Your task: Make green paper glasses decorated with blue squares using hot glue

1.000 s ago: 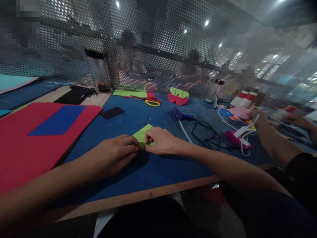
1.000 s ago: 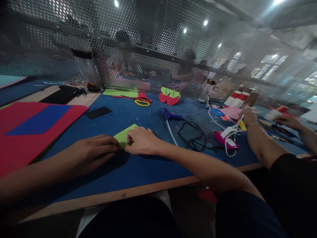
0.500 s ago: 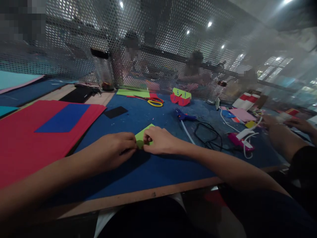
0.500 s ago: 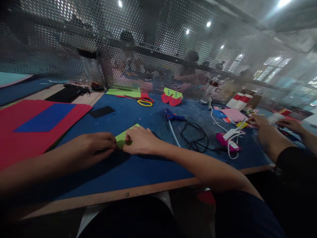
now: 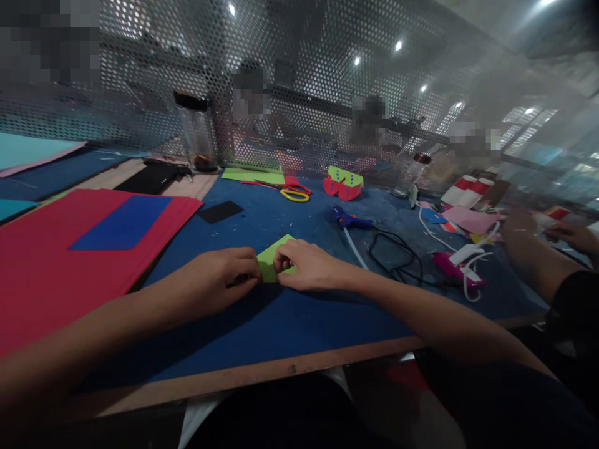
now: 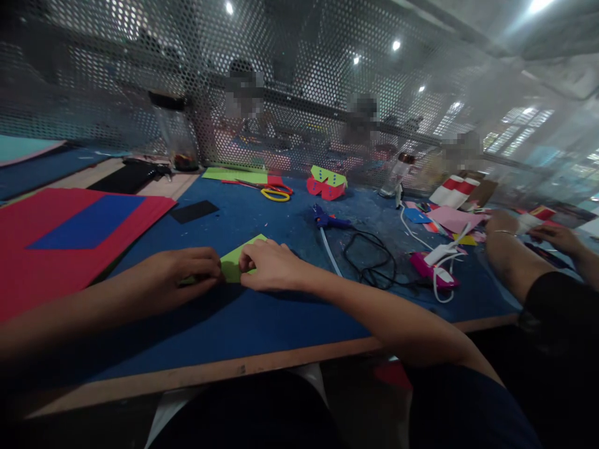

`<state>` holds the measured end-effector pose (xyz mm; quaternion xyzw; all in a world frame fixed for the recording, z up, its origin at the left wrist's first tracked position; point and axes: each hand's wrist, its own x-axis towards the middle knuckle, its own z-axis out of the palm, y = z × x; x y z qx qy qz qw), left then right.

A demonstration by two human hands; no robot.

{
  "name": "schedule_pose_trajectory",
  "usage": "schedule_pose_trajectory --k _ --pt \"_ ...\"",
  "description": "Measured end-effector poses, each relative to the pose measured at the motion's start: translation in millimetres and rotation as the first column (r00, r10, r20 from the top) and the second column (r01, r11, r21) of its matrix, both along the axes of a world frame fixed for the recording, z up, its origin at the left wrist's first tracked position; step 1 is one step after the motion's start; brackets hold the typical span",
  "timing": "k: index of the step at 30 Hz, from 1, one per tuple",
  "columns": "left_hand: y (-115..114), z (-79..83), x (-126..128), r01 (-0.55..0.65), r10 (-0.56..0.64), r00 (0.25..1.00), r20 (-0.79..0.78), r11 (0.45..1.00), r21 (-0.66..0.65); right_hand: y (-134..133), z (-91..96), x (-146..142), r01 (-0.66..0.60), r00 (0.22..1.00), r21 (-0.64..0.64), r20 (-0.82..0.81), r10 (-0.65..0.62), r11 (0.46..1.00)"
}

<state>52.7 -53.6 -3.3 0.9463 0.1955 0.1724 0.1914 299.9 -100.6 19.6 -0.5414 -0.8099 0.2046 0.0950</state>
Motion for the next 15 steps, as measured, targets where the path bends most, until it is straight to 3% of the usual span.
schedule_pose_trajectory --k 15 --pt "-2 3.3 2 -0.064 0.063 0.998 -0.028 0.997 -0.037 -20 1.0 37 0.055 0.998 -0.008 -0.010 -0.055 0.998"
